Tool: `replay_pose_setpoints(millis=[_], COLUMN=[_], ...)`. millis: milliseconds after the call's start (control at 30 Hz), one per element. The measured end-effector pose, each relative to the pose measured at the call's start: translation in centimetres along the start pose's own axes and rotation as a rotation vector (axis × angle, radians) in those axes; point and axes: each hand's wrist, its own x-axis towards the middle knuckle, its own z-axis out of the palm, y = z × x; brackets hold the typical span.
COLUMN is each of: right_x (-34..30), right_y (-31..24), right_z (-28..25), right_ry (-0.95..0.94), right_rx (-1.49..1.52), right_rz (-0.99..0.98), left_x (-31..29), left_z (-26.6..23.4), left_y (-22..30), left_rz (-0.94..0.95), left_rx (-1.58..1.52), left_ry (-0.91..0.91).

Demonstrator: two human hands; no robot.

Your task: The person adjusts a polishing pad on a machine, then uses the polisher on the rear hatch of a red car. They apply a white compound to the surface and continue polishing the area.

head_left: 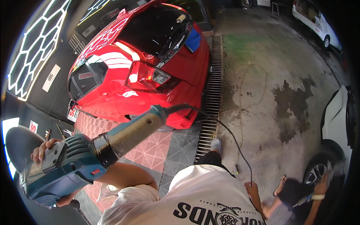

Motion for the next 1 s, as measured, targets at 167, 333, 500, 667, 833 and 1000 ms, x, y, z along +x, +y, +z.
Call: replay_pose_setpoints(millis=[167,333,500,667,833,1000], right_x=[5.0,9.9,14.9,22.1,27.3,30.4], right_y=[-1.5,-6.3,-9.1,-12.6,-18.2,-17.9], right_z=[-0.4,-5.2,-13.2,-18.2,-17.6,-20.4], right_ry=[-0.072,0.050,0.109,0.309,0.228,-0.087], right_rx=[-0.092,-0.322,-0.366,-0.371,-0.246,-0.519], right_rz=[-0.131,-0.064,-0.001,-0.096,-0.177,-0.076], left_x=[-0.8,-2.6,-2.2,-2.0,-3.7,-7.0], left_z=[1.3,2.0,2.8,5.5,8.6,12.8], left_y=[-6.4,-14.2,-19.7,-24.2,-23.2,-19.9], left_rz=[-0.120,-0.209,0.026,0.063,-0.065,-0.284], left_rx=[-0.227,-0.375,0.044,0.087,0.080,-0.179], left_ry=[-0.022,-0.059,0.049,-0.011,-0.028,-0.035])
